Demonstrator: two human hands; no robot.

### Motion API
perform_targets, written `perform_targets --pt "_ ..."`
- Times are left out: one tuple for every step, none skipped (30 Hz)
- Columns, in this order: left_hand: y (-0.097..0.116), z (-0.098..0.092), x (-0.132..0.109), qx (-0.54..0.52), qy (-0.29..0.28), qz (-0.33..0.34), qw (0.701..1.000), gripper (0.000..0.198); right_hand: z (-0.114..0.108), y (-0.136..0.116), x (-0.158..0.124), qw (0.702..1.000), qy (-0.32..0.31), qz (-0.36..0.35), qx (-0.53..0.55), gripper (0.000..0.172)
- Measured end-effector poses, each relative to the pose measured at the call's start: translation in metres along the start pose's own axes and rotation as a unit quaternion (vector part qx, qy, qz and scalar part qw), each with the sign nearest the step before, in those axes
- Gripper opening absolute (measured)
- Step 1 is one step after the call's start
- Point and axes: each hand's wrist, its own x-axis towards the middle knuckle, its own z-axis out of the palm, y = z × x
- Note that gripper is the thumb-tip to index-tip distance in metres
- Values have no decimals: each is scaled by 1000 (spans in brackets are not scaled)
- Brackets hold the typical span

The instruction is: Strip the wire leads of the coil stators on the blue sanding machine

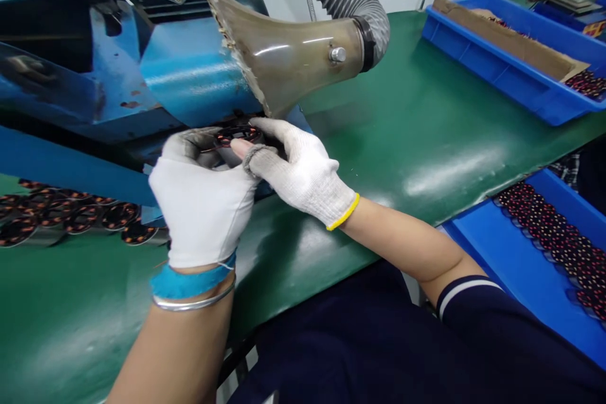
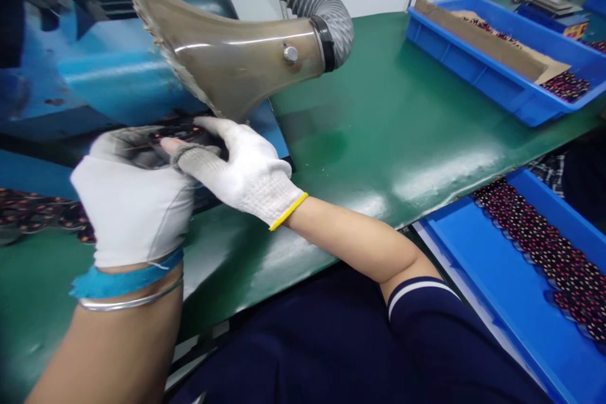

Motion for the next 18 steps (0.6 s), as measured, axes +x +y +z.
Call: perform_targets --pt "1 1 0 -4 3 -12 1000 53 -2 -3 -2 1000 -3 -7 -1 71" --pt "2 0 1 -1 6 -19 1000 54 -3 -5 -4 1000 -4 -16 -2 72" --pt "2 0 1 10 9 -21 1000 54 -3 -7 -6 1000 -4 -25 -3 73" --pt "3 -1 1 26 11 -19 999 53 -3 -8 -7 1000 -4 -29 -4 72" --pt "4 -3 2 43 12 -16 999 51 -3 -9 -7 1000 -3 -30 -4 71" --pt "5 -4 2 58 12 -12 998 50 -3 -9 -7 1000 -3 -28 -3 70" --pt "6 -6 3 69 10 -8 998 49 -3 -8 -7 1000 -9 -23 -3 69" --pt "8 -7 3 74 6 -7 997 50 -2 -8 -6 1000 -21 -17 -4 70" --pt "9 -8 3 72 2 -7 997 51 -2 -7 -5 1000 -23 -12 -7 74" --pt "10 -8 4 68 -2 -9 998 53 -1 -6 -4 1000 -24 -7 -9 78" --pt "12 -8 4 63 -4 -12 998 54 -1 -5 -3 1000 -21 -5 -10 82" --pt "13 -8 4 58 -5 -15 998 55 0 -5 -2 1000 -17 -3 -10 85" --pt "14 -8 4 55 -6 -17 998 56 0 -4 -2 1000 -12 -2 -9 86" --pt "15 -7 4 53 -8 -17 998 56 0 -5 -3 1000 -2 -4 -3 85" --pt "15 -7 4 50 -12 -15 999 55 1 -5 -4 1000 3 -6 3 83" --pt "15 -7 4 43 -18 -12 999 55 2 -5 -4 1000 -1 -7 8 81" --pt "14 -8 4 36 -23 -11 999 56 3 -5 -5 1000 3 -8 12 79" --pt "12 -9 3 30 -25 -13 999 57 5 -4 -6 1000 4 -8 14 77"
